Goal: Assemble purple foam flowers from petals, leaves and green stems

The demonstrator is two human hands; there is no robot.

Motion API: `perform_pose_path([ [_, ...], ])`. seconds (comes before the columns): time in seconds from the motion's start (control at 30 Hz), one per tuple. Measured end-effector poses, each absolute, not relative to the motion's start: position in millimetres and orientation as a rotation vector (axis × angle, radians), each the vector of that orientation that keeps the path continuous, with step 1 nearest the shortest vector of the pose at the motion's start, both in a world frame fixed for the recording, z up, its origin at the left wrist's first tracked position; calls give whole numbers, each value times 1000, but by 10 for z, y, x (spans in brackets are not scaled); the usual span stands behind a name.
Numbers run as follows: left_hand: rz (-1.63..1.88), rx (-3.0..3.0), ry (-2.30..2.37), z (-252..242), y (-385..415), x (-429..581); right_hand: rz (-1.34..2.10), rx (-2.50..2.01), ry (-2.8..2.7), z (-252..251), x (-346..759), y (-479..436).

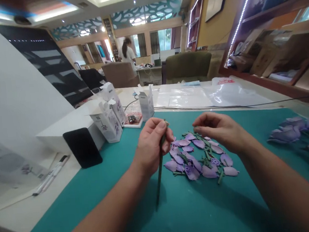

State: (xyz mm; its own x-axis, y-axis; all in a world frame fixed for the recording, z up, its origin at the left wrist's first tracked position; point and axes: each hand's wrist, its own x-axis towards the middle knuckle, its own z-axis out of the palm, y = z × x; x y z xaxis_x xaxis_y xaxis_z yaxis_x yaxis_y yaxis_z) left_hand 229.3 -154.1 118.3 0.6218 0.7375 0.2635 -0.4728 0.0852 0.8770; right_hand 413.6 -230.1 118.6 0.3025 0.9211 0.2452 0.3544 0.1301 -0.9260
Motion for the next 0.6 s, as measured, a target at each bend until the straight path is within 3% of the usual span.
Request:
perform_pose_path([
  [0.23,1176,1257,250,1077,-1599,2403,431,-1156,-1242,1518,3709,-2193],
  [0.6,1184,1273,230,954,-1707,2322,372,-1184,-1377,1667,3408,-2160],
])
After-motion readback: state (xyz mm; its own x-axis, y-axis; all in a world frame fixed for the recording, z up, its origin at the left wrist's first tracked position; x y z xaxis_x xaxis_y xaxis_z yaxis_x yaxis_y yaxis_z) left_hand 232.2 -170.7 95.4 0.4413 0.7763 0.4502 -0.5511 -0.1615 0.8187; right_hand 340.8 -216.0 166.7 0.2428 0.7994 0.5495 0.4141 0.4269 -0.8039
